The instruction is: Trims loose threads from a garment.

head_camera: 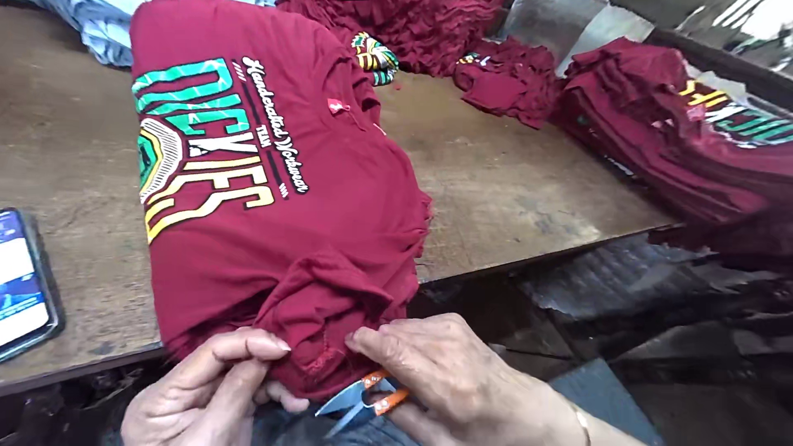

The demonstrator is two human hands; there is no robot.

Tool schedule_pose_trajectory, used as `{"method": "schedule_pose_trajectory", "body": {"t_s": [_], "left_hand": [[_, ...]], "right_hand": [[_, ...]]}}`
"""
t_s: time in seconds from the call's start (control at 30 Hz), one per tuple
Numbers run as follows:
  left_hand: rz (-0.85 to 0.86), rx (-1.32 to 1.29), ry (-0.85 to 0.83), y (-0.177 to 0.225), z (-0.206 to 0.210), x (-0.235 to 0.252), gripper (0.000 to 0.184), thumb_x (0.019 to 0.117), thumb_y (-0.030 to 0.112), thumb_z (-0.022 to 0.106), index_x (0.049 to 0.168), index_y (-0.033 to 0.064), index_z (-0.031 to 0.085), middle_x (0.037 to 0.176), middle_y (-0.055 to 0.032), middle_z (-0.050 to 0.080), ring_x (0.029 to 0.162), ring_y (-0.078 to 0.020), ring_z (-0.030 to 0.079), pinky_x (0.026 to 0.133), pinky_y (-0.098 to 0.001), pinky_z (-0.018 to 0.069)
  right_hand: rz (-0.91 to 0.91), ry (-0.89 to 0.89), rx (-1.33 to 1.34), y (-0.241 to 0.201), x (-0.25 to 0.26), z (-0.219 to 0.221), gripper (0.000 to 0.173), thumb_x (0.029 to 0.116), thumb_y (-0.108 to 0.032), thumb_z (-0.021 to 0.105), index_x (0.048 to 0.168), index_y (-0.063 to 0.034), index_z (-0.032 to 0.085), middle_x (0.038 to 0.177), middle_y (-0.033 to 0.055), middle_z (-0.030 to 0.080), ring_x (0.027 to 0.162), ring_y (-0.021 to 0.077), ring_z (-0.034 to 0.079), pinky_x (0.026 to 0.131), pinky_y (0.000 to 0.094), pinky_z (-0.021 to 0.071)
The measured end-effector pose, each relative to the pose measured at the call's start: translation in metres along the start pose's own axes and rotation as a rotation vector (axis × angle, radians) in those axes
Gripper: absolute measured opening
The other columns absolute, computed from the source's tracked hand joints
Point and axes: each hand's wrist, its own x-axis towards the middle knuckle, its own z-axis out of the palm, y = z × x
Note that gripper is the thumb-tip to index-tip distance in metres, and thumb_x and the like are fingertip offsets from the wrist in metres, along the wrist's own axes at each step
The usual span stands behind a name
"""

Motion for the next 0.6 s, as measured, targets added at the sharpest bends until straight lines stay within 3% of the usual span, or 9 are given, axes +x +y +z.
{"method": "schedule_pose_trajectory", "body": {"t_s": [0.07,0.13,0.3,0.4,0.47,0.5,0.6], "left_hand": [[-0.087,-0.081,-0.008,0.003,0.001,-0.002,0.021,0.1007,-0.003,0.052,0.106,-0.003,0.073,0.096,-0.0156,0.075,0.071,-0.0195,0.074,0.061,-0.0342,0.064],[-0.142,-0.093,0.004,0.006,0.0,-0.004,0.022,0.0996,-0.004,0.054,0.114,-0.0064,0.071,0.101,-0.019,0.074,0.074,-0.0213,0.073,0.064,-0.0347,0.0636],[-0.192,0.016,0.09,0.008,-0.016,-0.007,0.029,0.0972,-0.007,0.057,0.124,-0.0044,0.068,0.102,-0.0153,0.075,0.066,-0.0142,0.07,0.055,-0.0249,0.0587],[-0.204,0.038,0.098,0.003,-0.013,-0.01,0.032,0.0961,-0.008,0.057,0.127,-0.0049,0.065,0.101,-0.0143,0.075,0.067,-0.0156,0.071,0.056,-0.027,0.0605],[-0.172,0.069,0.053,0.002,-0.011,-0.013,0.04,0.0936,-0.008,0.061,0.134,-0.006,0.061,0.106,-0.0164,0.074,0.074,-0.0197,0.073,0.062,-0.0317,0.063],[-0.155,0.091,0.035,0.002,-0.011,-0.014,0.044,0.0918,-0.008,0.064,0.136,-0.0061,0.06,0.108,-0.0163,0.074,0.077,-0.0213,0.074,0.064,-0.0334,0.0637],[-0.104,0.138,-0.034,0.006,-0.008,-0.016,0.051,0.0889,-0.008,0.07,0.138,-0.0043,0.057,0.11,-0.012,0.075,0.081,-0.0212,0.075,0.066,-0.0335,0.0649]], "right_hand": [[-0.027,0.11,-0.09,0.001,-0.008,0.011,0.016,0.096,-0.012,0.062,0.107,-0.0054,0.072,0.079,0.0032,0.069,0.07,0.0144,0.065,0.059,0.0298,0.053],[-0.052,0.159,-0.1,0.002,-0.014,0.013,0.012,0.0963,-0.007,0.059,0.095,-0.005,0.071,0.07,0.0035,0.062,0.063,0.0153,0.06,0.053,0.0291,0.0477],[-0.042,0.032,-0.13,0.004,-0.033,0.002,0.017,0.1,-0.007,0.052,0.088,-0.0066,0.065,0.071,0.0038,0.059,0.063,0.0167,0.059,0.052,0.0302,0.0467],[-0.023,-0.021,-0.105,0.008,-0.041,0.005,0.018,0.0989,-0.006,0.053,0.085,-0.0079,0.064,0.07,0.0038,0.059,0.063,0.0171,0.06,0.051,0.0309,0.0467],[0.047,-0.037,0.011,0.007,-0.039,0.004,0.012,0.0947,-0.009,0.057,0.088,-0.0088,0.067,0.072,0.0015,0.061,0.066,0.0139,0.062,0.054,0.0298,0.0492],[0.092,-0.045,0.095,0.005,-0.037,0.002,0.012,0.0948,-0.011,0.059,0.096,-0.0079,0.071,0.077,0.0005,0.065,0.071,0.0118,0.064,0.059,0.0289,0.0518],[0.161,0.027,0.265,-0.002,-0.02,-0.002,0.029,0.0932,-0.012,0.061,0.119,-0.0025,0.069,0.081,0.0002,0.068,0.07,0.0072,0.063,0.062,0.025,0.0535]]}}
